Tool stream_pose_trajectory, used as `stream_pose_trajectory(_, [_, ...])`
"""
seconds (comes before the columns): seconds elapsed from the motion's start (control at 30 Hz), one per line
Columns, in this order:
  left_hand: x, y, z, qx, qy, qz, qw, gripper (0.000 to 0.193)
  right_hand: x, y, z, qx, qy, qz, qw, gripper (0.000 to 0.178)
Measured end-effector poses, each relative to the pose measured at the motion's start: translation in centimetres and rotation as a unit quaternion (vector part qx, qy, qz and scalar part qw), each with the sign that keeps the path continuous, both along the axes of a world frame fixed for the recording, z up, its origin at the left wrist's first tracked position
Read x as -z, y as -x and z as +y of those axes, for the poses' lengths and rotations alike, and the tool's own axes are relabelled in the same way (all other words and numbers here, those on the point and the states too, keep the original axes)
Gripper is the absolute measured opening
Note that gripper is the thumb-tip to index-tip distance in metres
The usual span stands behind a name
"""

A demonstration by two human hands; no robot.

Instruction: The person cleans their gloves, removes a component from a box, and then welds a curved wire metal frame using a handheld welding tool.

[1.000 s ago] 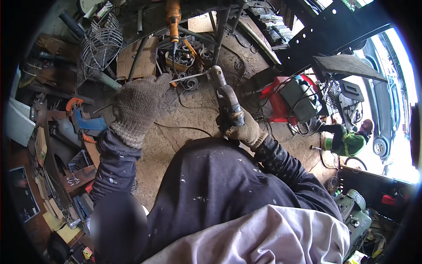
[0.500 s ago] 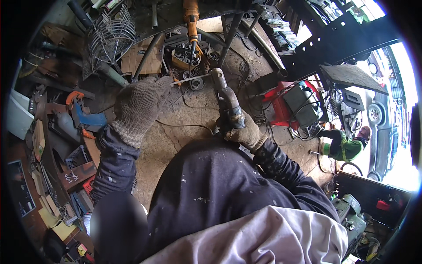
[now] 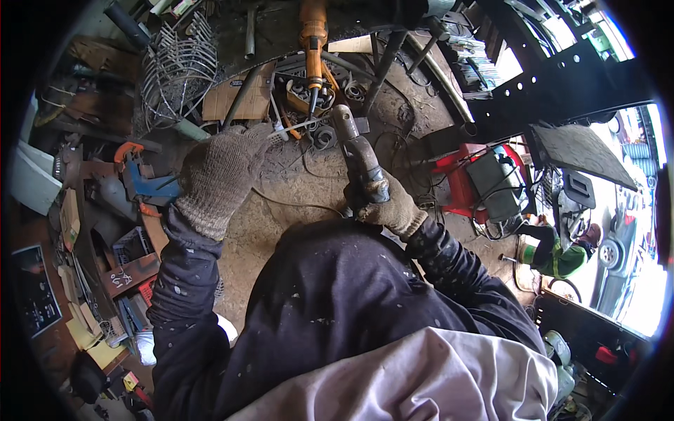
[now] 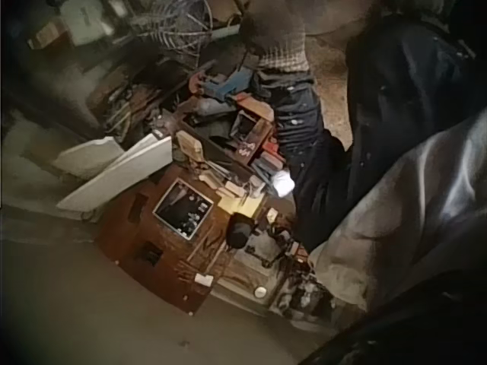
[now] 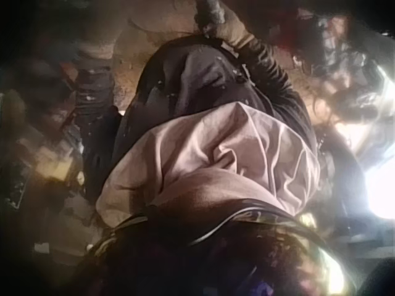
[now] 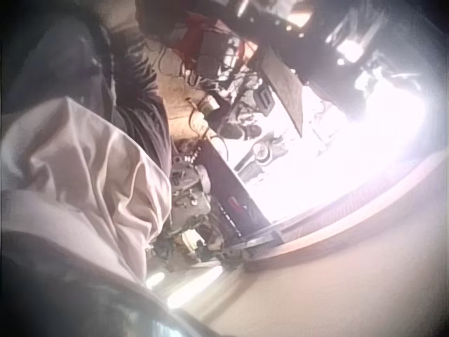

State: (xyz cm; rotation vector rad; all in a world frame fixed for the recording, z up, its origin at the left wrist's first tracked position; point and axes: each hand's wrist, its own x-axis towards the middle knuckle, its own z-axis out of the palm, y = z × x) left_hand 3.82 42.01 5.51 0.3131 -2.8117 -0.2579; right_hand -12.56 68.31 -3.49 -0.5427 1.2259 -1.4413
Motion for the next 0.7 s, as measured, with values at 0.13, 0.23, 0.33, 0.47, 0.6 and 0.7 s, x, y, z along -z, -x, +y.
stream_pose_trajectory(0.13, [-1.2,0.5,-0.8,-0.011,0.057,-0.016,0.998,0.026,0.8,0.1,-1.8,0.000,0.005,0.027,1.000,0.086])
stream_pose_trajectory(0.23, [-2.1,0.3,-2.1,-0.035,0.076,-0.023,0.996,0.023,0.4,-0.6,-3.2,0.000,0.045,0.058,0.997,0.088])
stream_pose_trajectory(0.33, [-2.2,0.8,-4.8,-0.003,0.065,0.015,0.998,0.022,1.7,-0.6,-3.2,0.053,-0.008,-0.231,0.972,0.093])
stream_pose_trajectory(0.47, [-2.2,1.8,-8.6,0.065,0.182,0.052,0.980,0.026,1.2,-4.6,-6.4,0.060,0.106,0.049,0.991,0.118])
stream_pose_trajectory(0.6, [-2.9,-0.3,-14.1,0.177,0.094,0.231,0.952,0.041,0.5,-9.6,-10.6,0.228,0.138,0.035,0.963,0.112])
stream_pose_trajectory(0.7, [-3.4,-1.6,-21.3,0.076,-0.014,0.207,0.975,0.059,0.8,-11.5,-10.3,0.345,0.069,0.041,0.935,0.102])
